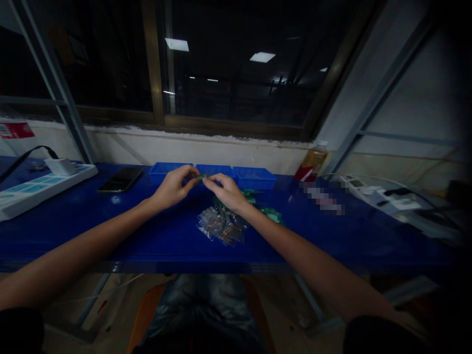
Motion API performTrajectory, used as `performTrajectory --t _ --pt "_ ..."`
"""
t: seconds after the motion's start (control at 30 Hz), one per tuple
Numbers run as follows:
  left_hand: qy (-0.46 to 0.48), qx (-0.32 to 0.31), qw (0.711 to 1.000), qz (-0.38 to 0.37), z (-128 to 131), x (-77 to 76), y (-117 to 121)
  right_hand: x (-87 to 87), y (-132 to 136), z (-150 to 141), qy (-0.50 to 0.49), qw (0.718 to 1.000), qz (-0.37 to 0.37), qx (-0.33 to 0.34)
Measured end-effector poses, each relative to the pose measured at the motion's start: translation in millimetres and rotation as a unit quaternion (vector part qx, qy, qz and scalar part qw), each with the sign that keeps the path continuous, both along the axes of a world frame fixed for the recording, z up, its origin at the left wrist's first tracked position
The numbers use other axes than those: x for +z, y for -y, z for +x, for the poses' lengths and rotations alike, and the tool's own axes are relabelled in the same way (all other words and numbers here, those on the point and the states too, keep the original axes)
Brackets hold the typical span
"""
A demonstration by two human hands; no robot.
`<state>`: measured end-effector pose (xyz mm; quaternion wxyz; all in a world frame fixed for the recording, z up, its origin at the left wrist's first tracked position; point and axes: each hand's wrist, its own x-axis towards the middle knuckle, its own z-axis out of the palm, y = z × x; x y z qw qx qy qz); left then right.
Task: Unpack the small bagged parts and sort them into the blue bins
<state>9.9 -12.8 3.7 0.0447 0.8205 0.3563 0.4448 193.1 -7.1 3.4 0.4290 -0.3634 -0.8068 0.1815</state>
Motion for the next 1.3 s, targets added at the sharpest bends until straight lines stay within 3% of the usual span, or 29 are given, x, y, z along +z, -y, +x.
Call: performTrajectory --t 0.1,0.17,0.33,0.43,0.53,0.6,0.7,0.8,0.87,0.93,1.07,1.17,1.3 --pt "-0.086 -0.030 0.993 0.073 0 -1.9 2 -0.8 -4 0 -0.066 0.991 -0.110 0.042" --pt "-0.112 -0.038 0.988 0.098 0 -4.3 1 -3.9 -7 0 -0.084 0.986 -0.138 0.041" --pt "-0.152 -0.047 0.985 0.071 1 -8.8 -2 -11.6 -17 2 -0.078 0.994 -0.077 0.006" --pt "-0.141 -0.056 0.988 -0.007 3 -10.4 -3 -10.4 -18 4 -0.055 0.998 0.000 -0.020" --pt "-0.049 -0.078 0.987 -0.134 3 -11.7 -6 -7.2 -13 5 -0.022 0.997 0.067 -0.041" --pt "0.052 -0.090 0.965 -0.242 2 -11.6 -9 -5.7 -9 6 0.003 0.993 0.112 -0.036" --pt "0.183 -0.103 0.903 -0.374 1 -8.9 -11 -4.4 -4 7 0.048 0.982 0.183 -0.017" --pt "0.236 -0.098 0.879 -0.403 0 -5.6 -10 -3.6 1 6 0.087 0.970 0.227 -0.014" --pt "0.245 -0.090 0.889 -0.377 0 -4.6 -10 -3.6 3 5 0.098 0.968 0.231 -0.020" --pt "0.235 -0.082 0.918 -0.310 0 -4.9 -9 -3.9 4 2 0.096 0.971 0.216 -0.025" --pt "0.075 -0.038 0.993 -0.078 -1 -5.8 -6 -4.5 1 -1 0.055 0.993 0.105 -0.024" --pt "-0.066 -0.047 0.996 0.043 1 -6.6 -1 -5.5 -6 -1 0.006 1.000 0.001 -0.013" --pt "-0.121 -0.076 0.986 0.083 3 -9.9 0 -7.6 -11 0 -0.010 0.999 -0.030 -0.020"
